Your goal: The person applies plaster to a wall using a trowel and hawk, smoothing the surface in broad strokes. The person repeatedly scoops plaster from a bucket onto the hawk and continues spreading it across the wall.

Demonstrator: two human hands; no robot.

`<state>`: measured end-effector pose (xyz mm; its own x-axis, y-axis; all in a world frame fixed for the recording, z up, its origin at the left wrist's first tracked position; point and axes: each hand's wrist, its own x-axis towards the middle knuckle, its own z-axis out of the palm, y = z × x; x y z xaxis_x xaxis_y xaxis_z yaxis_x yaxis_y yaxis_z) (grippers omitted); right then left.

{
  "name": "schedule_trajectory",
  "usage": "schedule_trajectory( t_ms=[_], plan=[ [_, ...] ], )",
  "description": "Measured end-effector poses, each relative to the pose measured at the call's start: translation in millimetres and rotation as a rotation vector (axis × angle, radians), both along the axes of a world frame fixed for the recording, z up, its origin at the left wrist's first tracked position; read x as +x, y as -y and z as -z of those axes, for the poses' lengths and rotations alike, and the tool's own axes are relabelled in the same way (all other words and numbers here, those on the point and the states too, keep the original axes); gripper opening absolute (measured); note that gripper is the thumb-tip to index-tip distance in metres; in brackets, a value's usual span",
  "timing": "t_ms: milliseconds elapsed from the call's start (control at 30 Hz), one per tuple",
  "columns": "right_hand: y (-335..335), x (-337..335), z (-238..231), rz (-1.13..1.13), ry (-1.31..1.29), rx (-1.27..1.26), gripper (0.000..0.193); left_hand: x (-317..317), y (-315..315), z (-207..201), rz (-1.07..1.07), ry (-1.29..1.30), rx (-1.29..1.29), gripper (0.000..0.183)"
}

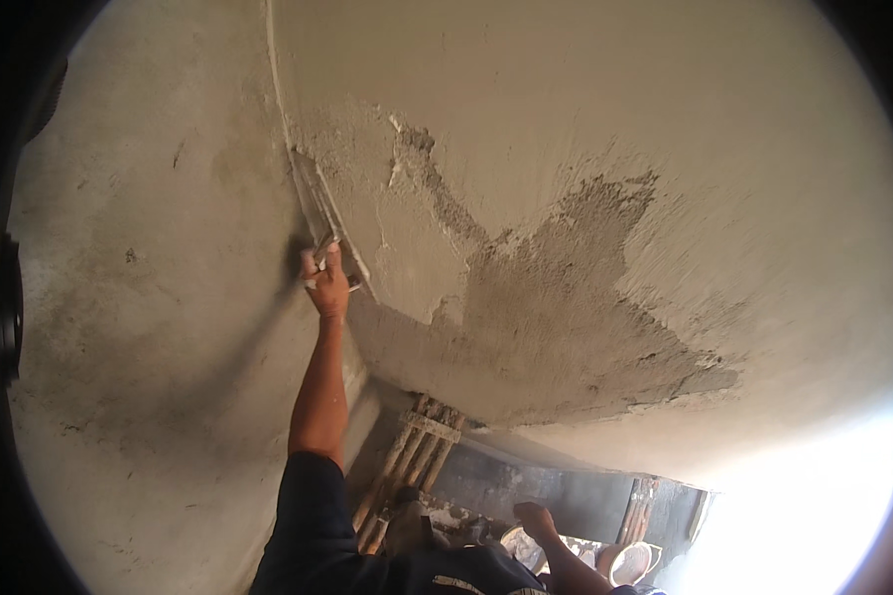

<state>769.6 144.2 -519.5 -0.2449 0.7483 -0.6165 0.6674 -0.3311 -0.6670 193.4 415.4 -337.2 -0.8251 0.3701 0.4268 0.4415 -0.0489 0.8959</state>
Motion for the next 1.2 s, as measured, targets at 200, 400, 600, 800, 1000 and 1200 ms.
schedule_trajectory(
  t_ms=[200,400,600,800,1000,1200],
  plan=[
    [21,36,13,-0.353,0.172,0.167,0.022,101,11,-1,0.367,0.093,0.006,0.046],
    [-26,16,-17,0.038,0.121,0.015,0.029,155,20,-45,0.277,-0.116,0.229,0.039],
    [-35,-16,-48,-0.023,-0.005,0.108,0.029,108,2,-143,0.142,0.098,0.268,0.039],
    [7,45,32,-0.523,0.290,0.231,0.038,206,15,-92,0.340,-0.248,0.059,0.044],
    [-18,27,-25,0.271,0.047,-0.148,0.024,231,74,7,0.308,0.545,0.023,0.061],
    [-18,38,-27,0.267,-0.052,-0.105,0.023,186,33,-9,0.179,1.148,0.270,0.076]
  ],
)
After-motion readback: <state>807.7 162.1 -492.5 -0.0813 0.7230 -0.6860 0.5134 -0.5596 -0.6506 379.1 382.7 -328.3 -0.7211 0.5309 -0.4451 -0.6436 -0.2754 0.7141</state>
